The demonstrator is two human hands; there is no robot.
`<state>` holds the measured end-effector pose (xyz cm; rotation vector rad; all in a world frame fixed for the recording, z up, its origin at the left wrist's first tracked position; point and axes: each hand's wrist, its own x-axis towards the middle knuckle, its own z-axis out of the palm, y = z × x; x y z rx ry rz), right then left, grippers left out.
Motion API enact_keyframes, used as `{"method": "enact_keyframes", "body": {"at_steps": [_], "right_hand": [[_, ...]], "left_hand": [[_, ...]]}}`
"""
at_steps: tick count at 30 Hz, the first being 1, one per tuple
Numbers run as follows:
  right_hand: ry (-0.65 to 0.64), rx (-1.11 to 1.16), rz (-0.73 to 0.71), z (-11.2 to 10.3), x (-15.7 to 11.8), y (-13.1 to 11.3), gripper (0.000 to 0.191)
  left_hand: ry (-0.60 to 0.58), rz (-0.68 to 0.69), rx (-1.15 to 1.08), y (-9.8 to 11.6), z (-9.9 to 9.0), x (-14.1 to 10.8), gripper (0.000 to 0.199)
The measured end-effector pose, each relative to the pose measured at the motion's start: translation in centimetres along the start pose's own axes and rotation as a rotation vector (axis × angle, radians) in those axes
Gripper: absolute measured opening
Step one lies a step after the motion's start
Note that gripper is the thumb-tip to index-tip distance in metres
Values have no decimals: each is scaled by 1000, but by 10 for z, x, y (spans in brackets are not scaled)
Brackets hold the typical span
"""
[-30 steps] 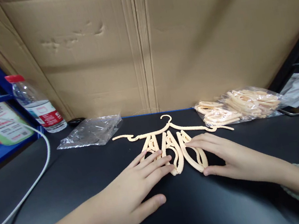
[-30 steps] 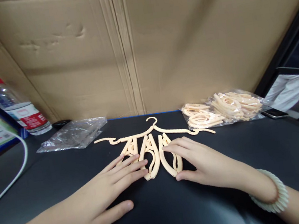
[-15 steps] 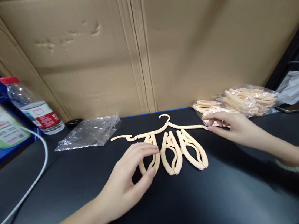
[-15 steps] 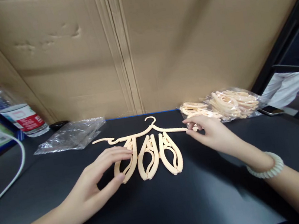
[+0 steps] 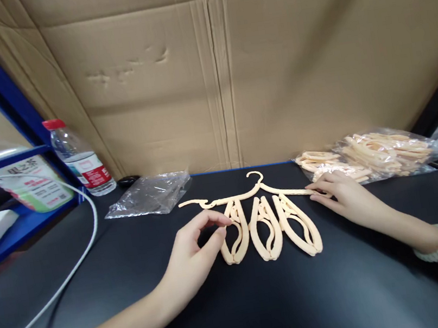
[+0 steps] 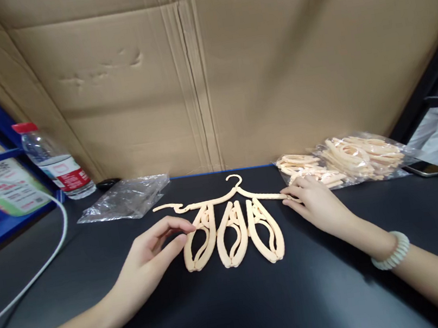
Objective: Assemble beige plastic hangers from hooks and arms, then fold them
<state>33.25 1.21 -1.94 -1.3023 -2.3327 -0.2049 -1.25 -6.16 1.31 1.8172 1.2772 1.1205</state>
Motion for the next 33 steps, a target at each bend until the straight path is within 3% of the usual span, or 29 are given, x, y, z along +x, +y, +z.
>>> {"method": "enact_keyframes", "body": {"at_steps": [5,11,17,23,30,33], "right_hand": [[15,12,20,-6,3,-5,26],[89,220,154,-17,3,-9,27],[280,237,217,-30,2,-13,29],[447,164,200,-46,1,-18,24],[355,165,59,-37,-4,-32,17],[316,164,25,-33,-5,-40,18]], "left_hand": [[3,1,-26,-1,0,-3,11],[41,-28,-86,2,0,-2,10],[108,-110,-160,7,-1,0,10],[252,-174,-218,-6,1,2,43],[257,-188,-323,-5,2,1,57],[182,-138,-324,-1,3,-1,57]]}}
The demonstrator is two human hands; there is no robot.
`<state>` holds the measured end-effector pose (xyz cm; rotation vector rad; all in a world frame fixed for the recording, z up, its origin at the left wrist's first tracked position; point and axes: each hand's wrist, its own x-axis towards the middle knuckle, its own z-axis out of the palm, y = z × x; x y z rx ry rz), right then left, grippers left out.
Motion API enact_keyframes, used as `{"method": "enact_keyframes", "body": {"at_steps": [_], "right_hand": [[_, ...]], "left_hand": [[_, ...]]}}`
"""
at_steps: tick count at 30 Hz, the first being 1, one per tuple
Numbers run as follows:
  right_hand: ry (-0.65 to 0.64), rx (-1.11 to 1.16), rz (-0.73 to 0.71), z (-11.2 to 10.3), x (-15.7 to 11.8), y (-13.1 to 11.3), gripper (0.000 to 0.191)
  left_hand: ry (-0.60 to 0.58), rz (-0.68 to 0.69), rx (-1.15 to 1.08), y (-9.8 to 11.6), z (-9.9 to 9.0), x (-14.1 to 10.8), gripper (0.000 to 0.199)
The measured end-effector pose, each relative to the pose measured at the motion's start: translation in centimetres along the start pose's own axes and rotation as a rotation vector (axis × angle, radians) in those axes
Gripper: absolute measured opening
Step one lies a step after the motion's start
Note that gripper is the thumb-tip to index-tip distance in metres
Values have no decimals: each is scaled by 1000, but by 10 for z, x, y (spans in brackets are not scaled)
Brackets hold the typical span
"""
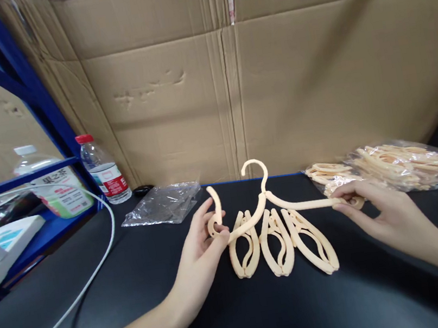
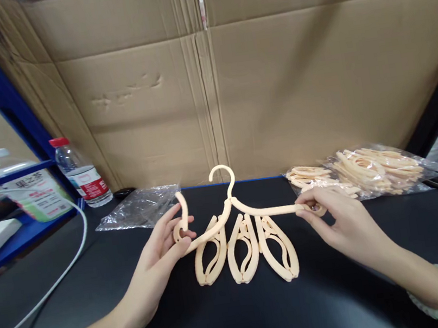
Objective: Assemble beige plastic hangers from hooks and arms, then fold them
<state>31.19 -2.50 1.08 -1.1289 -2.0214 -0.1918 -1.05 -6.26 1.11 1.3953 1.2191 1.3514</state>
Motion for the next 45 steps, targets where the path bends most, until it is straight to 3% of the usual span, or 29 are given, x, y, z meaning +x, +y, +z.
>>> {"method": "enact_keyframes", "body": {"at_steps": [5,9,14,20,28,38,41,45], "right_hand": [[1,15,-3,2,-2,-6,17],[-15,14,-4,4,-2,-3,18],[-95,2,-142,7,-1,-1,20],[-31,-304,-237,2,-1,0,27],[-95,-377,-233,5,-11,3,44],[-17,79,-187,11,-4,-15,33],[-8,152,-61,10,-3,-14,26],[-64,442,215,9,-3,-14,28]], "left_hand": [[-122,54,118,2,0,-3,48],[-110,39,166,3,-1,-4,37],[-31,41,134,5,1,-2,36],[-14,15,93,6,2,0,36],[-37,15,123,2,0,0,38],[-72,38,163,-2,0,1,37],[-96,33,171,-4,0,1,38],[-114,40,172,-4,0,1,37]]}}
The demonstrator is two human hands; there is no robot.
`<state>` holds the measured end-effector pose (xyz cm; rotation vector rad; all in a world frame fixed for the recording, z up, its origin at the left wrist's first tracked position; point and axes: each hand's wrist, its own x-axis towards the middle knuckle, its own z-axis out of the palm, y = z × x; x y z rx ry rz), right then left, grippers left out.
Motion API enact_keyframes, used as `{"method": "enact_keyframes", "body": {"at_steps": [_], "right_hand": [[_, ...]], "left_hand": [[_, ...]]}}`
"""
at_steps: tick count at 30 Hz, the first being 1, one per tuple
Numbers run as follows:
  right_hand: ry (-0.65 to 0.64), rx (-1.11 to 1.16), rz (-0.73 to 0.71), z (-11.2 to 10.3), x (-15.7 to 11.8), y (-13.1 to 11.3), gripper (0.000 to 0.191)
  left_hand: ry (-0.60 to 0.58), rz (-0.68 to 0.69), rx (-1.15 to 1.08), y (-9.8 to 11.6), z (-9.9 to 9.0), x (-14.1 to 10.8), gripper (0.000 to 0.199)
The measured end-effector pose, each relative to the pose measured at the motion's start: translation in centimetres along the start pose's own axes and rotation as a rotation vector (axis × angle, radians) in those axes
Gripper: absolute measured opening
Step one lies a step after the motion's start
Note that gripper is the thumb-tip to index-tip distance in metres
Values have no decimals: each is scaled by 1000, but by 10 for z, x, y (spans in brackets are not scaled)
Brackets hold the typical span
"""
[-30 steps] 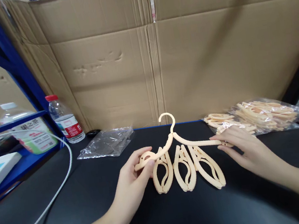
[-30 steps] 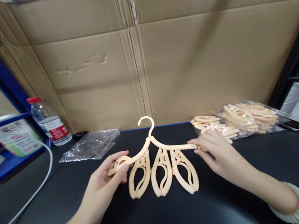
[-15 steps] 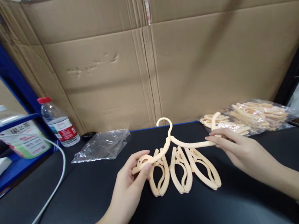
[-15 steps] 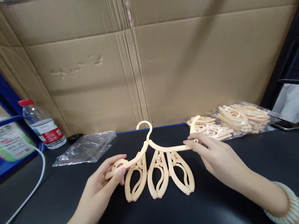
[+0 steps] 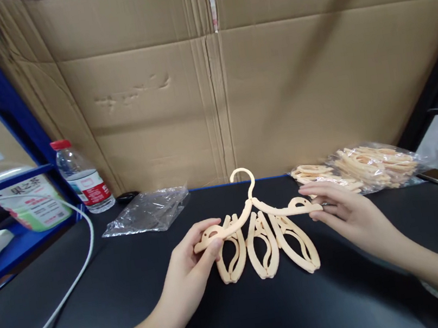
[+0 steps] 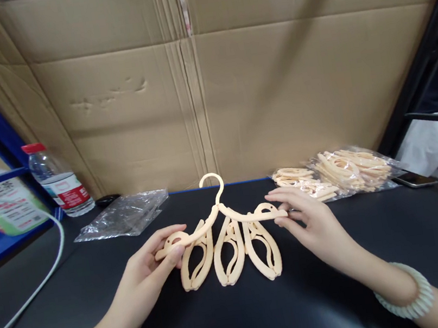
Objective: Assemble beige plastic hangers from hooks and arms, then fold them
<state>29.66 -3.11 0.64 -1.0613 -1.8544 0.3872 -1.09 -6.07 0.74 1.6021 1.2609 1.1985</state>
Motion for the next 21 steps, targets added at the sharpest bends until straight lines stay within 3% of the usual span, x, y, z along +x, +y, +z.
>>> {"method": "enact_keyframes", "body": {"at_steps": [5,11,18,21], "right_hand": [[-80,246,144,0,3,-5,34],[-57,396,259,-3,5,-5,36],[-17,786,406,9,0,-19,39],[-101,857,406,17,-5,-27,30]], "left_hand": [[19,1,-40,6,0,-1,38],[92,-25,-137,12,1,-1,33],[47,-46,-313,20,9,-7,40],[-22,-47,-340,23,15,-11,37]]}}
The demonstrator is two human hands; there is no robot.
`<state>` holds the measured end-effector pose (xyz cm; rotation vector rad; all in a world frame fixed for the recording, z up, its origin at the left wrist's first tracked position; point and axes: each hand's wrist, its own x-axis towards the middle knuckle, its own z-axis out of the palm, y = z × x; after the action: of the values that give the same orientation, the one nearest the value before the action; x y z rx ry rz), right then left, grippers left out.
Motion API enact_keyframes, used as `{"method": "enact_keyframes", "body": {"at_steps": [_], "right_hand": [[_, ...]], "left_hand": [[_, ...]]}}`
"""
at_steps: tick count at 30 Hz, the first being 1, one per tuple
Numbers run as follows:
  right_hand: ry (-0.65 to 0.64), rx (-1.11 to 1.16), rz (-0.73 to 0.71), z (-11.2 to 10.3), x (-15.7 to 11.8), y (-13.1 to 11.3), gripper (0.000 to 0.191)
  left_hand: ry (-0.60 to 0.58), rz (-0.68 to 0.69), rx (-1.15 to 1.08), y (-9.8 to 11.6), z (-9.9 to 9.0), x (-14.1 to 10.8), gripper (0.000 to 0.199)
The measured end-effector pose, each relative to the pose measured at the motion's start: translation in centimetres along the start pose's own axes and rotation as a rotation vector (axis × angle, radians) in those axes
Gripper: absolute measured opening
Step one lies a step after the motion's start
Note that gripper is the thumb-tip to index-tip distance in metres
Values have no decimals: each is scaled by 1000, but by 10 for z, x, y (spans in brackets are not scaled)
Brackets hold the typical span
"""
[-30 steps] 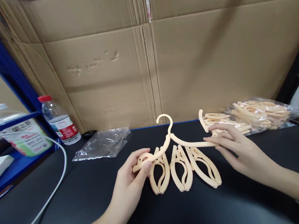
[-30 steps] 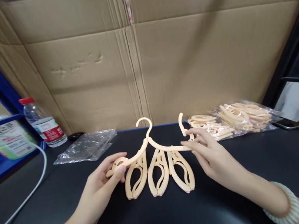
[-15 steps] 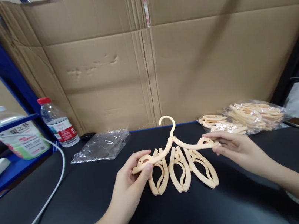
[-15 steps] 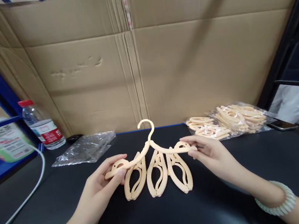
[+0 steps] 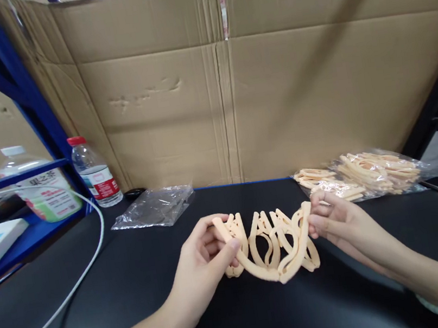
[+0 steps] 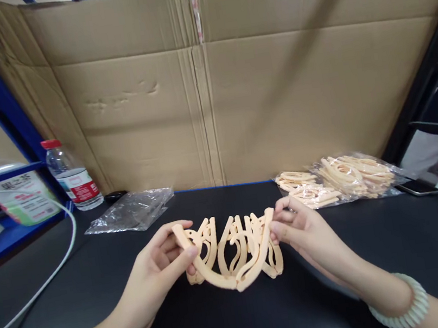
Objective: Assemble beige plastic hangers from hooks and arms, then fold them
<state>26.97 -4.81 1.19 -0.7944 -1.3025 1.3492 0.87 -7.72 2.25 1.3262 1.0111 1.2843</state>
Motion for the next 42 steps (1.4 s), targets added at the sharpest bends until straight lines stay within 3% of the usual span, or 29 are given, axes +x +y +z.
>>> {"method": "enact_keyframes", "body": {"at_steps": [5,8,10,20,28,35,42], "right_hand": [[-330,-184,40,13,-11,1,14],[-502,-236,45,17,-16,-3,24],[-552,-242,59,17,-18,-6,32],[-463,-264,118,20,-21,-9,43],[-548,-345,69,22,-27,-9,44],[-532,-381,13,20,-25,-12,43],[-530,-506,-52,17,-27,-10,39]], "left_hand": [[-82,5,7,-1,7,-3,24],[-95,6,-2,-3,8,-3,28],[-104,-4,-9,-3,8,-3,28],[-186,10,-67,-4,9,-7,27],[-226,2,-48,-2,10,-8,21],[-130,-105,-89,2,12,-7,28],[-148,-137,-80,0,14,-7,33]]}}
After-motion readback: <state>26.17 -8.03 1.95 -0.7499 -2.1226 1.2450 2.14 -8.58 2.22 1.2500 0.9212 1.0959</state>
